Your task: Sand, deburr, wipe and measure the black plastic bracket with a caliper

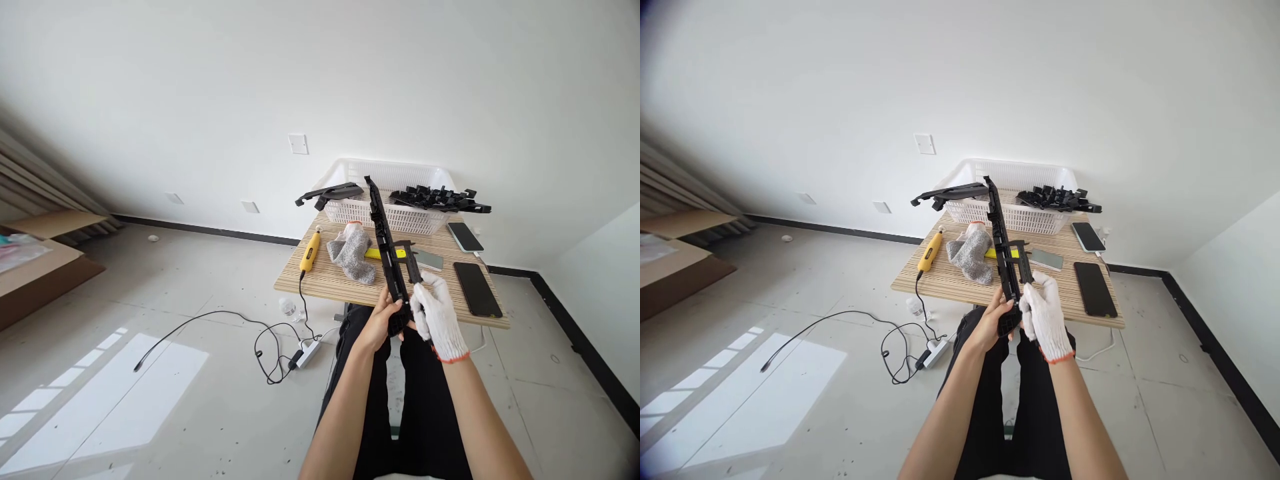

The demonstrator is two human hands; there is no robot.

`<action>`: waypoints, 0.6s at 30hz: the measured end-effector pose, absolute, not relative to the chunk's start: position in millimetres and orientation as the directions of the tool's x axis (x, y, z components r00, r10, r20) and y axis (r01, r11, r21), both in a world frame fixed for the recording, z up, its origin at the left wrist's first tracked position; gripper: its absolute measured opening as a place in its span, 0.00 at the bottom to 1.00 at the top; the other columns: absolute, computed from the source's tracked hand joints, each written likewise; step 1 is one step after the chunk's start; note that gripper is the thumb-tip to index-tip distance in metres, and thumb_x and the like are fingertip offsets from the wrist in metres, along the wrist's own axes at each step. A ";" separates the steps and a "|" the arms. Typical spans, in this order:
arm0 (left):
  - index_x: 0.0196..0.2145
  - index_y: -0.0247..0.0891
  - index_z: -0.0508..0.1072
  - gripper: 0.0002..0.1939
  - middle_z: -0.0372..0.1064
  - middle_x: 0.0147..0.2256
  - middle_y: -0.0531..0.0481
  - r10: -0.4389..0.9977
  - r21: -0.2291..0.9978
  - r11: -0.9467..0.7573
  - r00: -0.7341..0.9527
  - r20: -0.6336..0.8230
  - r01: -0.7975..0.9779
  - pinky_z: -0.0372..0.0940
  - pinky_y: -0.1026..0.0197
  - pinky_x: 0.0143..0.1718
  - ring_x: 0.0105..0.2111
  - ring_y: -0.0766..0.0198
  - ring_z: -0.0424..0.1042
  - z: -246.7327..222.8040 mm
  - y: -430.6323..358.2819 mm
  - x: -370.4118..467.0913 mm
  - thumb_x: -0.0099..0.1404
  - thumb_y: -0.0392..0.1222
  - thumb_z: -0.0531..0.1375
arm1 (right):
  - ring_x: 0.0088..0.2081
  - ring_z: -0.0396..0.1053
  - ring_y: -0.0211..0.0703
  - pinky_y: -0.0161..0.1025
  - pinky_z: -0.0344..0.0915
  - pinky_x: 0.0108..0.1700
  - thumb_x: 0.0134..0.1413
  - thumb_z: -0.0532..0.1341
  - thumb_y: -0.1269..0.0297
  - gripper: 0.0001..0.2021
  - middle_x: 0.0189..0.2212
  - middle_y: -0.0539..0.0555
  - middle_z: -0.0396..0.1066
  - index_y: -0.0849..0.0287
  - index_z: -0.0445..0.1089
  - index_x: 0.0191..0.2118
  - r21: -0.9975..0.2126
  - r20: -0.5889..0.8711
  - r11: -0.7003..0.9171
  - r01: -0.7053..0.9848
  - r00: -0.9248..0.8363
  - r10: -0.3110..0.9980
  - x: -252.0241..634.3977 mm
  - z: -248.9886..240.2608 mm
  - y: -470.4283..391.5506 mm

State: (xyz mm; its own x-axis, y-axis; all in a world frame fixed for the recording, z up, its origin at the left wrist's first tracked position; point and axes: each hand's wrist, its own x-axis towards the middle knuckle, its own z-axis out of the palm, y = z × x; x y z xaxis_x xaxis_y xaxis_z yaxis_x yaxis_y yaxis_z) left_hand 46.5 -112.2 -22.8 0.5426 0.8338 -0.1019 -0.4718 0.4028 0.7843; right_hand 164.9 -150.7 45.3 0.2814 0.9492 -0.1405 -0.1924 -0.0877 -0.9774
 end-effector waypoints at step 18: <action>0.72 0.46 0.42 0.42 0.70 0.32 0.54 0.829 0.891 0.338 0.544 -0.130 -0.302 0.53 0.68 0.10 0.13 0.72 0.64 -23.6 -117.1 53.7 0.67 0.51 0.58 | 0.10 0.55 0.33 0.30 0.53 0.08 0.57 0.60 0.45 0.25 0.20 0.39 0.64 0.50 0.56 0.54 -0.972 -0.235 -0.217 -0.092 0.339 0.911 153.4 22.3 -174.2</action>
State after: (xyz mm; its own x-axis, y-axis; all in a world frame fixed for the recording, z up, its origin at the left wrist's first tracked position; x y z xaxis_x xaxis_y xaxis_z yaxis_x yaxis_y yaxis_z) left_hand 53.7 -117.1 -23.6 0.5437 0.8292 -0.1299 -0.3020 0.3377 0.8915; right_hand 153.4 -174.2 22.3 0.3391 0.9109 -0.2351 -0.0922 -0.2165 -0.9719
